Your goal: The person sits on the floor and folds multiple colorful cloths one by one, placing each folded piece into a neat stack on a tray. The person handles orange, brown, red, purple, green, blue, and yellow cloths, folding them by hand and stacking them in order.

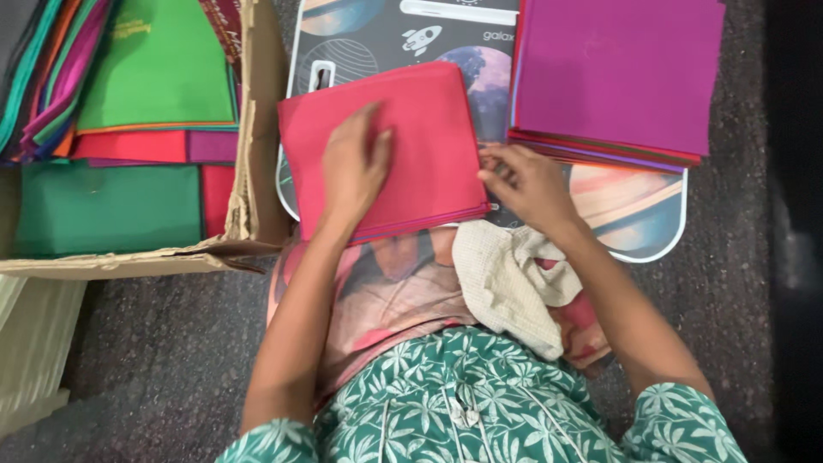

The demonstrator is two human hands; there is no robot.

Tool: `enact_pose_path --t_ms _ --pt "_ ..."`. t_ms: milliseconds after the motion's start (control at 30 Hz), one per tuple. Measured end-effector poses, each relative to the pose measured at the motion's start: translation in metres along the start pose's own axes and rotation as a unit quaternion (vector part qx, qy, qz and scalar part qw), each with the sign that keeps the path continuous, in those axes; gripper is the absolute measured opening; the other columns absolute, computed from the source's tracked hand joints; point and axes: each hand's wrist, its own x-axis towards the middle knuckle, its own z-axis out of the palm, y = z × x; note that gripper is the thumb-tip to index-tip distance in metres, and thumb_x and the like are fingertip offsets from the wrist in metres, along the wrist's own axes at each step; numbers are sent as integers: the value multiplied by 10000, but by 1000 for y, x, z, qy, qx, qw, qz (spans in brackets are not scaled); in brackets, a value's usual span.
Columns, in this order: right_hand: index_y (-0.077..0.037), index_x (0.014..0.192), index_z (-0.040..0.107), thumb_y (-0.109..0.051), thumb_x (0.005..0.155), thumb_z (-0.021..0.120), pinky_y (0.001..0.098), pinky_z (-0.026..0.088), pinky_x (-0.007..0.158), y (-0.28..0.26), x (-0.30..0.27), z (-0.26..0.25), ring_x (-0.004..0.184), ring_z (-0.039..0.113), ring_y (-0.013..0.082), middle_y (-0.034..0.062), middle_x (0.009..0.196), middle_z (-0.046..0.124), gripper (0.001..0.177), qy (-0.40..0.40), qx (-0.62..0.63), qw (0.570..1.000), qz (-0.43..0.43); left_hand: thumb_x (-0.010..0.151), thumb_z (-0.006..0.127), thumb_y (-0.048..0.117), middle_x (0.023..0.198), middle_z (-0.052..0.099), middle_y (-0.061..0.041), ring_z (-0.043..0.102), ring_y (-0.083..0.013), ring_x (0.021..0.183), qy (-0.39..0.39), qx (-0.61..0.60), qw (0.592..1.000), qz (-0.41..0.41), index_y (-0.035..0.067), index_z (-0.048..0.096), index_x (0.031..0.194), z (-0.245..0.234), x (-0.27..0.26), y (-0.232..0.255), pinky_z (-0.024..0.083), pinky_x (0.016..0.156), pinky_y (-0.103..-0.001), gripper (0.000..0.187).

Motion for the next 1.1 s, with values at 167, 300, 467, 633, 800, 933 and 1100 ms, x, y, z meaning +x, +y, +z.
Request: enact_pose_path --t_ms 167,300,467,633,800,933,1100 --pt "-89 1311 695 -429 872 769 463 464 1032 -21 3 19 1250 579 354 134 1360 602 560 -41 -137 982 -120 979 698 246 1433 585 -223 518 -408 1355 -9 80 996 -33 33 592 1386 -63 -69 -19 396 1129 -512 472" --pt "-115 1289 713 -492 813 771 510 369 1107 -18 -2 24 1326 509 414 155 1476 541 610 -76 -191 964 -170 916 758 302 1530 487 -236 400 -424 1448 -52 81 995 -26 55 620 1372 -67 -96 -24 341 1164 -514 537" --pt "-158 1323 704 -449 951 686 503 367 1209 -15 -3 23 1402 532 362 112 1528 581 473 -90 -179 970 -139 884 790 321 1581 435 -218 343 -424 1497 -59 37 997 -44 72 623 1384 -67 -101 -23 315 1203 -504 583" --pt "-123 1272 716 -523 829 734 547 302 1171 -15 -6 27 1392 454 437 166 1470 564 598 -75 -235 952 -183 799 818 329 1543 459 -208 341 -427 1462 -98 70 992 -27 79 678 1300 -69 -102 -20 298 1172 -537 577" --pt "-128 1308 708 -516 891 707 555 261 1213 -19 -9 29 1450 418 430 156 1513 557 570 -59 -209 962 -167 873 770 254 1447 581 -176 469 -381 1409 -57 113 991 33 74 711 1219 -71 -100 -20 327 1196 -532 395" --pt "-131 1299 705 -522 916 700 566 230 1263 -27 -9 30 1500 405 409 129 1499 577 548 -26 -234 954 -186 917 708 107 1330 662 -153 587 -342 1299 5 152 984 93 39 710 1223 -71 -99 -14 372 1188 -526 314" --pt "-88 1372 655 -278 808 715 582 267 1196 -41 -7 35 1420 456 380 127 1428 616 598 -34 -178 956 -229 910 689 21 1254 698 -106 641 -293 1259 80 63 990 95 40 697 1190 -72 -100 1 426 1191 -497 282"
